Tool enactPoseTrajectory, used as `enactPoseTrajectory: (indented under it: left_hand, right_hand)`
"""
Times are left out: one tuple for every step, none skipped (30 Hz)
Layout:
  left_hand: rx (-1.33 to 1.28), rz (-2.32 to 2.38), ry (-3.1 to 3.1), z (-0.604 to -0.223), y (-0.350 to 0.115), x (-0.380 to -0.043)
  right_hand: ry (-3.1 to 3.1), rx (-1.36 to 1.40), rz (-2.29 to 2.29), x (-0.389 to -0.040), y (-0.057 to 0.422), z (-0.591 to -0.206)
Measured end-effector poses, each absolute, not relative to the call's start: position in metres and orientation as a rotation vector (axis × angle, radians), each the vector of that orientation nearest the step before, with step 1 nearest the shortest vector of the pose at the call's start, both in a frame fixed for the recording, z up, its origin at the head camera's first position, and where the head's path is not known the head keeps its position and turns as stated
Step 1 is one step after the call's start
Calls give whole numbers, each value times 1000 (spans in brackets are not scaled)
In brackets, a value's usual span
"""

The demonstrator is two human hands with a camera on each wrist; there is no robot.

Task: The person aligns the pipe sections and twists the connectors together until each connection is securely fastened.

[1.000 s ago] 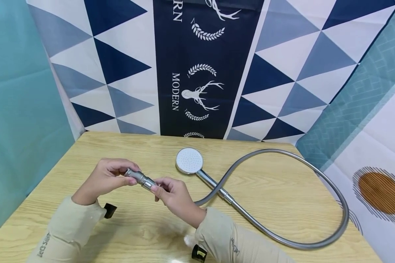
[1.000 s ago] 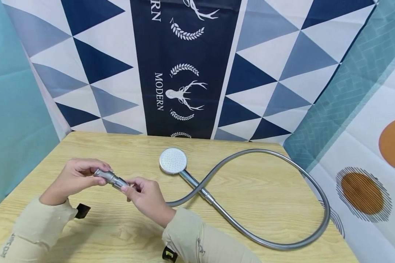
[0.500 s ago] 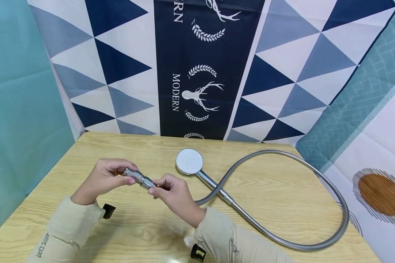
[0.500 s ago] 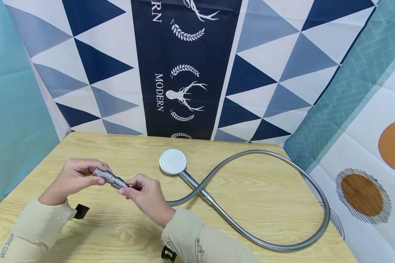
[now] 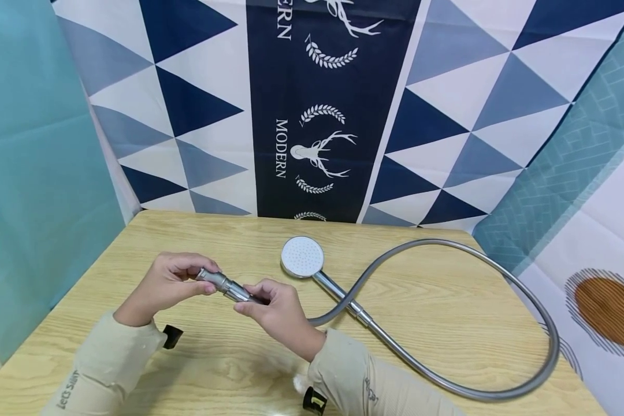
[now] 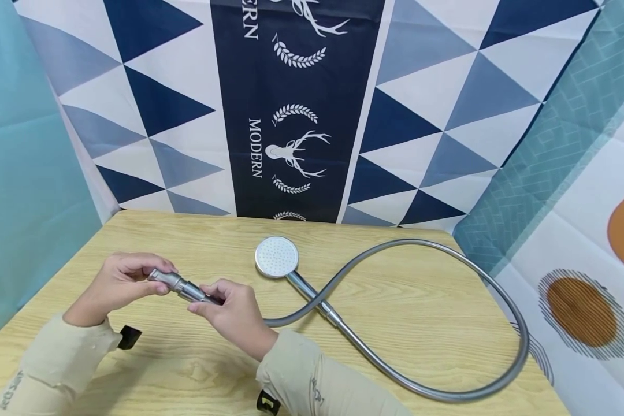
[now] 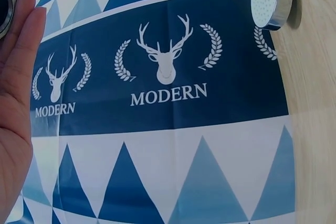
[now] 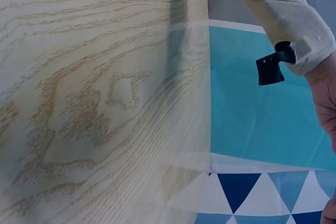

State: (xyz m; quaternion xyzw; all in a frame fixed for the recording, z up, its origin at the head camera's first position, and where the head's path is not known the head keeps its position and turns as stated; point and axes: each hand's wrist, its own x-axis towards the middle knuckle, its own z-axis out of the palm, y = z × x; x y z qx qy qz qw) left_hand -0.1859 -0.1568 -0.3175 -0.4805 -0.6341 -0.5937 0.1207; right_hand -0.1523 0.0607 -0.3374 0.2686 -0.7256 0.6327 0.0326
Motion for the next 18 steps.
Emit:
enactPoseTrajectory:
  left_hand:
    - [-1406,-1736,-1851,-318,-157,-186]
    - [-1407,-1736,-1850,-318,-157,-186]
    - [-1406,-1735,-1852,-318,-157,-186]
    - [-1402,-1733,-1856,-318,-157,-186]
    - [-1399,-1730,-1859,-318,-157,-186]
    - [-1397,-1730,-1859,-318,-157,-186]
    - [-1394,-1726,-1863,-318,-157,-186]
    - [-1394,-1720,-1864,-318,-157,-186]
    - [-1394,-1715,-1865,-318,-157,-186]
    - [-1394,-1711,-1866,-318,-157,-185]
    - [-1397,-1707,-1866,-318,-158,-185]
    - [-1399,-1702,-1866,-318,-157,-185]
    - [-1403,-1700,-1865,-318,-157,-185]
    - [-1406,-1696,-1866,-318,-157,-185]
    - [-1408,-1690,-1867,-318,-157,-185]
    - [-1408,-1684,-1868,-317,-157,-185]
    - [-1405,-1674,-1872,-317,-157,-186]
    - [-1406,-1670,-1872,-317,-157,-186]
  right_hand:
    - [-2240,826,1944,-152,61,-337]
    - [-2244,830,1942,-152,61,-337]
    - [-2250,832,1943,-152,61,-337]
    - [-2257,836,1942,-152,60,-337]
    - [-2265,837,1941,-152,60,-337]
    - [-2274,836,1942,-152,60,-336]
    - [-2280,837,1942,-152,60,-336]
    - [-2287,842,1934,-152,61,-336]
    - [-2295,842,1924,-152,61,-336]
    - [-2303,846,1911,-152,61,-336]
    - [-2308,849,1900,-152,61,-336]
    - [-2315,851,1887,-152,60,-336]
    - [-2317,855,1874,-152,60,-337]
    - [-2320,859,1865,-152,60,-337]
    - [-2322,862,1860,-152,60,-337]
    - [-2323,867,1857,-152,60,-337]
    - [-2324,874,1857,-153,59,-337]
    - [-2326,882,1855,-153,59,-338]
